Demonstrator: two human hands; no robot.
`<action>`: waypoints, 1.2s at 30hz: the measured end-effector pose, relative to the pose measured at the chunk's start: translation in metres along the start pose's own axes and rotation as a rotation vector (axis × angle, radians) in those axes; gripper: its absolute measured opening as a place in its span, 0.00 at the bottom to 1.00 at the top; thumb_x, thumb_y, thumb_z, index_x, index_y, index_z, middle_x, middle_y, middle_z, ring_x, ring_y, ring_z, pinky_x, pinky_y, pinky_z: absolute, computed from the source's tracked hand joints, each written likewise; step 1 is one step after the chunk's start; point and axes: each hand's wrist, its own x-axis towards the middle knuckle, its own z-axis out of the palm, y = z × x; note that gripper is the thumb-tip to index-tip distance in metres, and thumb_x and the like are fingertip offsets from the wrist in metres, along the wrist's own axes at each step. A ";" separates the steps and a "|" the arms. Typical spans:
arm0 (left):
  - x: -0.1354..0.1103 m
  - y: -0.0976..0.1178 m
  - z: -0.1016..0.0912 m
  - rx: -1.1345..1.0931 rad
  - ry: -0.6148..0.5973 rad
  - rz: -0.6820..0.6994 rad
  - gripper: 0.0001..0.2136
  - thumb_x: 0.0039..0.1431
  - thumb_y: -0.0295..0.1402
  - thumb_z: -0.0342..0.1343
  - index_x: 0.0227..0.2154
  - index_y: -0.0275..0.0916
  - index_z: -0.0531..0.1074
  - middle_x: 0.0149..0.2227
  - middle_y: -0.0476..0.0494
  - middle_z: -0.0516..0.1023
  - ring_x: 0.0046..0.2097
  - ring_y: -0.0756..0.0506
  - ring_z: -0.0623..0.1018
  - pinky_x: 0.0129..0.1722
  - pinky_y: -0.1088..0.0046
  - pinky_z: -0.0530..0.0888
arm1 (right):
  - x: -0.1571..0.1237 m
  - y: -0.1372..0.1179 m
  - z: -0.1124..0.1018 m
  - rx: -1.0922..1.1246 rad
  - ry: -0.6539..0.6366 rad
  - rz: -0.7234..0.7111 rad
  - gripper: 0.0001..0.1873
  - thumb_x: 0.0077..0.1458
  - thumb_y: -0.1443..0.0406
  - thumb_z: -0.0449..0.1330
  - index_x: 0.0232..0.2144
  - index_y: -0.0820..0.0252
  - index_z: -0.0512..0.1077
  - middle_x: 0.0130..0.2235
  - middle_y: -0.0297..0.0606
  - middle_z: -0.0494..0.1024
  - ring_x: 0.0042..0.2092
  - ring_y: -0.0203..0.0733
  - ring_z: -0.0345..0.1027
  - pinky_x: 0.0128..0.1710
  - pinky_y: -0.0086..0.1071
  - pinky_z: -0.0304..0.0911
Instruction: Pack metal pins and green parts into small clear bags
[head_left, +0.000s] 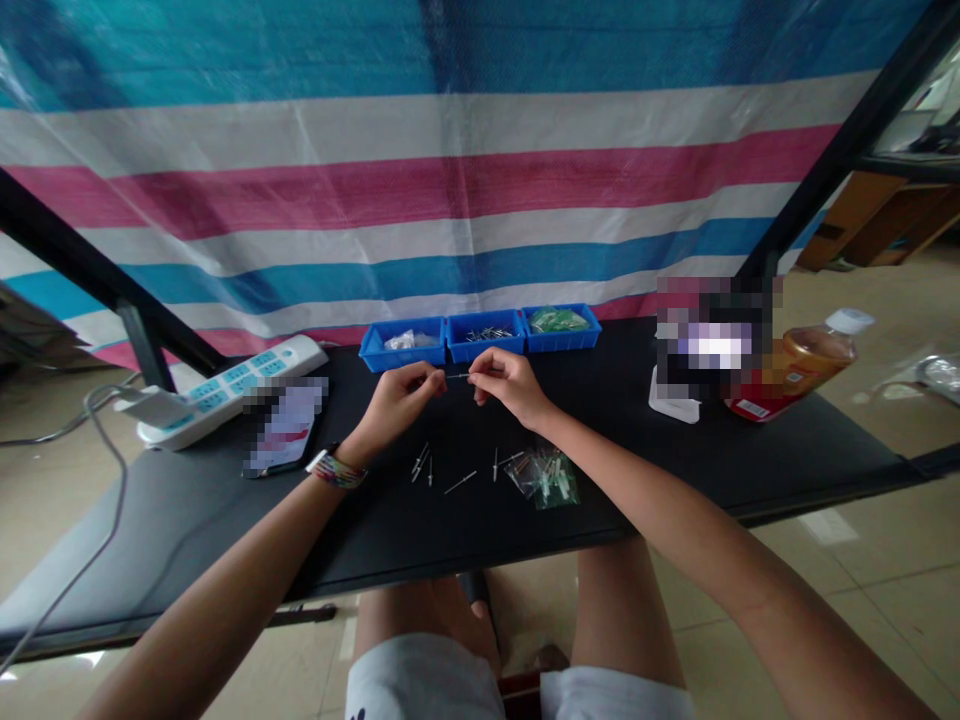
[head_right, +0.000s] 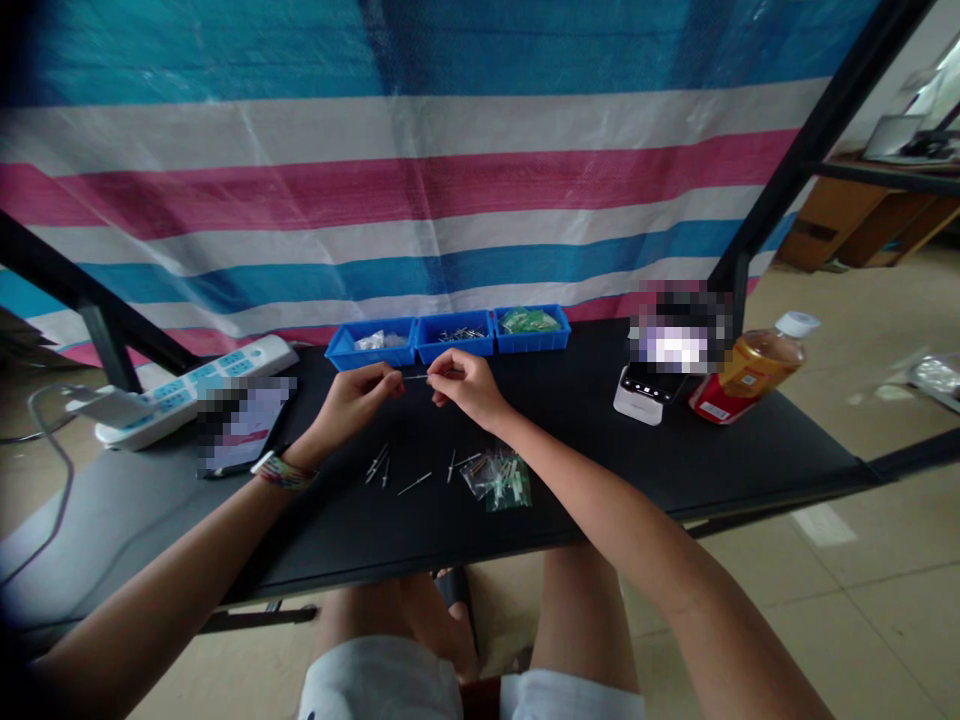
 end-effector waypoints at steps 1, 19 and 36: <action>0.000 0.000 0.000 -0.001 -0.005 0.000 0.23 0.67 0.52 0.57 0.26 0.38 0.76 0.27 0.45 0.78 0.31 0.46 0.74 0.33 0.71 0.69 | 0.000 0.000 0.000 -0.004 -0.005 0.004 0.12 0.49 0.60 0.71 0.31 0.59 0.73 0.27 0.29 0.75 0.25 0.35 0.73 0.27 0.29 0.72; -0.001 -0.006 0.000 -0.060 -0.077 -0.012 0.21 0.69 0.49 0.54 0.27 0.38 0.77 0.27 0.44 0.78 0.31 0.46 0.76 0.32 0.70 0.71 | 0.022 -0.025 -0.053 -0.435 -0.256 0.024 0.08 0.54 0.63 0.69 0.35 0.62 0.84 0.31 0.35 0.79 0.26 0.34 0.66 0.24 0.27 0.59; -0.002 -0.004 0.003 -0.070 -0.110 -0.034 0.22 0.68 0.50 0.56 0.26 0.38 0.77 0.26 0.43 0.78 0.30 0.46 0.77 0.32 0.71 0.73 | 0.002 -0.039 -0.029 -0.722 -0.928 0.188 0.08 0.47 0.76 0.68 0.28 0.61 0.85 0.27 0.30 0.80 0.29 0.33 0.68 0.29 0.25 0.60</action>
